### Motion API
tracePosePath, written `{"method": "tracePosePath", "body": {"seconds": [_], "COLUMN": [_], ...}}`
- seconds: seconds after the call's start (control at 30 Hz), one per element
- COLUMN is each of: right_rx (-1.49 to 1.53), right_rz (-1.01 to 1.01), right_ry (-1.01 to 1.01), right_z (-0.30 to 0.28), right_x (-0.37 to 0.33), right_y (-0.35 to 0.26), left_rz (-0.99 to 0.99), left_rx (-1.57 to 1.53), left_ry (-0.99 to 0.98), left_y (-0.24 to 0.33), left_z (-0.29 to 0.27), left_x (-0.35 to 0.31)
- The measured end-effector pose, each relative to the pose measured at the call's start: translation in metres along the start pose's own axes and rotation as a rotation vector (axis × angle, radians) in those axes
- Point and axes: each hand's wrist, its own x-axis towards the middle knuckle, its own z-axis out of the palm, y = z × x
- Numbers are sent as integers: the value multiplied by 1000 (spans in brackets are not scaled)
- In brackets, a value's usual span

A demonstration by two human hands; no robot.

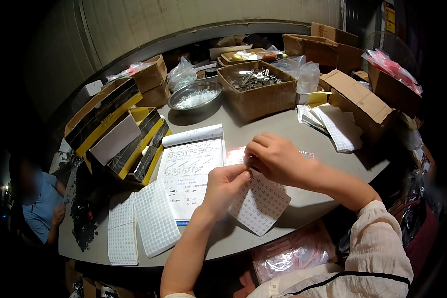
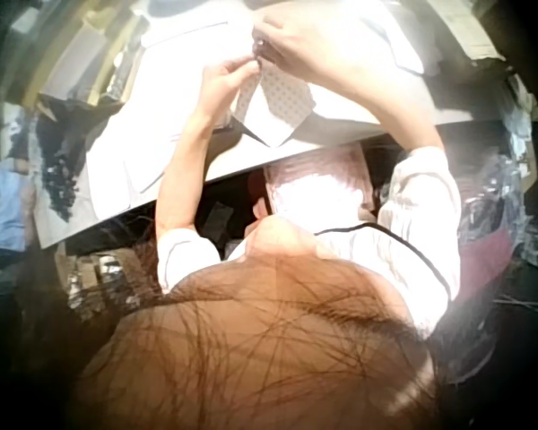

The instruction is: The person peels small circular stickers from a grid sheet and places them into clear plastic bags. They repeat this process with multiple sticker sheets and bags, stacking the filled bags on the table.

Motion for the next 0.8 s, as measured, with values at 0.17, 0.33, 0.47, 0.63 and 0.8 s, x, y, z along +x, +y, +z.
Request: {"method": "tracePosePath", "body": {"seconds": [0.17, 0.33, 0.47, 0.63, 0.8], "right_rx": [-69, 343, 361, 172, 39], "right_rz": [-162, 12, 534, 682, 751], "right_ry": [-10, -48, -338, -745, -789], "right_z": [-1, -30, -61, -61, -54], "right_x": [-6, -20, -45, -86, -89], "right_y": [1, 17, 70, 101, 98], "left_rz": [-35, -144, -109, -90, -88], "left_rx": [-65, -244, -108, -97, -97], "left_ry": [-33, 4, 134, 188, 204], "left_y": [0, 1, -1, -3, 3], "left_z": [0, 3, -6, -13, -13], "left_x": [1, -1, 6, 9, 8]}}
